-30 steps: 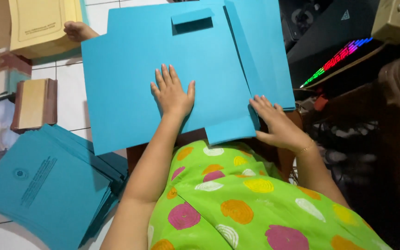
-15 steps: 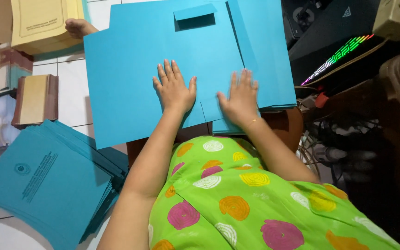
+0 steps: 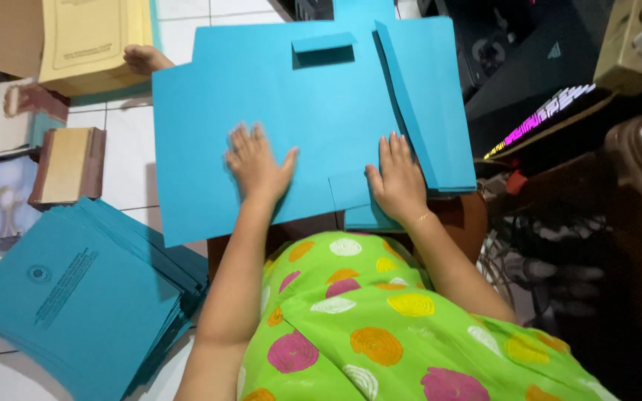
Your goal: Organizing and stacking blue paper folders on the floor in a print shop environment.
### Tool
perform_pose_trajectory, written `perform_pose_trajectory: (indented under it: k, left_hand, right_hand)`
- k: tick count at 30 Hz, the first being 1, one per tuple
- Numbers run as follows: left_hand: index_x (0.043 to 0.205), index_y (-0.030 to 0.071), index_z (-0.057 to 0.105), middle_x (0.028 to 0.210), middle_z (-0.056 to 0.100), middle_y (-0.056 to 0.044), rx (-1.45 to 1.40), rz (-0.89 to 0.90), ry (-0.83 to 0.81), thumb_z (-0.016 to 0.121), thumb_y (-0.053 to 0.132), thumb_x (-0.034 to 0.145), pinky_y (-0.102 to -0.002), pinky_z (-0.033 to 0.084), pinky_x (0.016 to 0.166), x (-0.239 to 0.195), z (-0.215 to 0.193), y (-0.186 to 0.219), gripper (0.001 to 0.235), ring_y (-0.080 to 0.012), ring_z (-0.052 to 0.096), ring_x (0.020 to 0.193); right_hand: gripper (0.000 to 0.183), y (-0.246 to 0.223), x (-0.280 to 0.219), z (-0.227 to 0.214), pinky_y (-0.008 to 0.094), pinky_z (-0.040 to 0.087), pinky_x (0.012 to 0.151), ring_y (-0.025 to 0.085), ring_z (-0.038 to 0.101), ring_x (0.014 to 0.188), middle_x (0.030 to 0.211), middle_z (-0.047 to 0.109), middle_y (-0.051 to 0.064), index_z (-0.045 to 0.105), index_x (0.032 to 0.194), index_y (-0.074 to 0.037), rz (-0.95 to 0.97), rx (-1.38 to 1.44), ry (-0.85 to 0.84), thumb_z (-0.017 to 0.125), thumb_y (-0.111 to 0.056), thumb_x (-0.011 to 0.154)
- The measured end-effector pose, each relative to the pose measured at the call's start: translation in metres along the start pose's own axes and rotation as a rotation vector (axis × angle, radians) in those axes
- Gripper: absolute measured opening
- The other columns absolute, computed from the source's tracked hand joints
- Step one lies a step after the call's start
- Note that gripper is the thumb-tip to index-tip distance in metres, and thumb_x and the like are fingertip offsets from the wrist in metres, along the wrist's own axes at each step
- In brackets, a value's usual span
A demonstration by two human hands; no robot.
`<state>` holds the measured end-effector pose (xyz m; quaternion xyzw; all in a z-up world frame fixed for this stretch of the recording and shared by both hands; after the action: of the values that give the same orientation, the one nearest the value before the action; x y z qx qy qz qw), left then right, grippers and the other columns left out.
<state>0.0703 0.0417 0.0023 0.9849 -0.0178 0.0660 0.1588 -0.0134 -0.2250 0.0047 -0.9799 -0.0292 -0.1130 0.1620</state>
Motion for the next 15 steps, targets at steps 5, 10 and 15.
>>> perform_pose_trajectory:
  k: [5,10,15]
  left_hand:
    - [0.156,-0.002,0.034,0.153,0.036,-0.034,0.054,-0.363,0.136,0.065,0.071,0.086,-0.072,0.031,0.102,-0.045,-0.016,-0.156,0.106,-0.0518,0.036,0.139]
    - [0.146,-0.002,0.054,0.136,0.059,-0.034,-0.198,-0.565,-0.084,0.057,0.071,0.096,-0.068,0.046,0.093,-0.096,-0.041,-0.234,0.089,-0.0523,0.057,0.125]
    - [0.141,0.012,0.063,0.133,0.063,-0.021,-0.627,-0.478,0.104,0.052,0.050,0.110,-0.057,0.043,0.103,-0.101,-0.156,-0.170,0.050,-0.0427,0.054,0.129]
  right_hand:
    - [0.064,-0.012,-0.002,-0.005,0.058,0.025,0.118,0.042,0.027,0.151,0.161,0.036,0.025,0.039,0.157,-0.003,-0.008,-0.017,0.034,0.046,-0.043,0.107]
    - [0.070,-0.029,-0.005,-0.027,0.061,0.016,0.116,0.046,0.020,0.153,0.163,0.031,0.026,0.042,0.156,-0.007,-0.029,-0.197,0.245,0.067,-0.038,0.097]
    - [0.094,0.019,0.007,0.000,0.056,0.042,0.100,0.038,0.053,0.132,0.139,0.055,0.021,0.041,0.154,-0.006,0.154,-0.160,0.047,0.065,-0.067,0.087]
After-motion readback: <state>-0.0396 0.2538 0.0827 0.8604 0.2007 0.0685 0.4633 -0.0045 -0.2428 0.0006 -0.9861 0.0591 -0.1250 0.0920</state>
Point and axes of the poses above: each hand's wrist, its own x-axis towards the middle knuckle, its own z-axis out of the palm, y = z × x, the point moved 8 cm from there along x, towards the middle knuckle
